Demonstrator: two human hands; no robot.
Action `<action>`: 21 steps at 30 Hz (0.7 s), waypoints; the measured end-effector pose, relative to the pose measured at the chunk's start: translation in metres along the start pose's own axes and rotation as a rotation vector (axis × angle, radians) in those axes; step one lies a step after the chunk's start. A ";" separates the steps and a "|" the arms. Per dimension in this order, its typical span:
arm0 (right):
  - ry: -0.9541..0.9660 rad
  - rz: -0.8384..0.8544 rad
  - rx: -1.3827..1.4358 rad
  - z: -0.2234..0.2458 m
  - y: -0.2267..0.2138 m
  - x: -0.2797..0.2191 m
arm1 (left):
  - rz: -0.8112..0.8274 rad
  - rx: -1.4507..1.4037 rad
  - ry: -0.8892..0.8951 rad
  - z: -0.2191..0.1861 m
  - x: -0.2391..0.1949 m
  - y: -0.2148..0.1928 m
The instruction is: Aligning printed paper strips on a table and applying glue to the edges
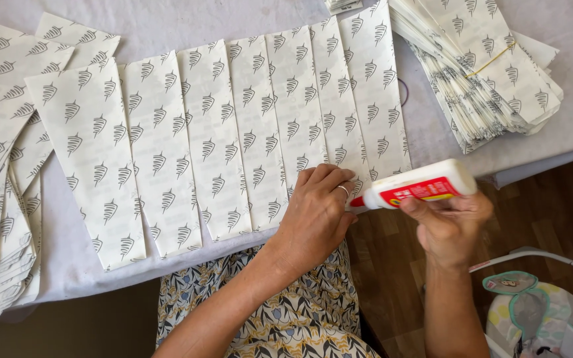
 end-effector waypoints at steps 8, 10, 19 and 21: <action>0.014 0.016 -0.025 0.037 0.013 0.009 | -0.072 0.014 0.020 0.004 -0.002 0.005; -0.064 -0.071 -0.068 0.048 -0.004 0.015 | -0.096 -0.003 0.004 0.004 -0.002 0.003; 0.030 -0.008 0.037 0.020 0.015 0.002 | -0.163 -0.049 0.017 0.008 -0.003 0.005; 0.054 0.010 0.033 0.019 0.024 -0.001 | -0.170 -0.042 0.013 0.006 -0.002 0.003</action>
Point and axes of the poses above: each hand's wrist, its own x-axis towards the middle knuckle, its own y-axis out of the palm, z = x × y, the point moved 8 cm from there along x, towards the middle knuckle, and after that the axes turned 1 degree about -y, right-handed, at the moved point
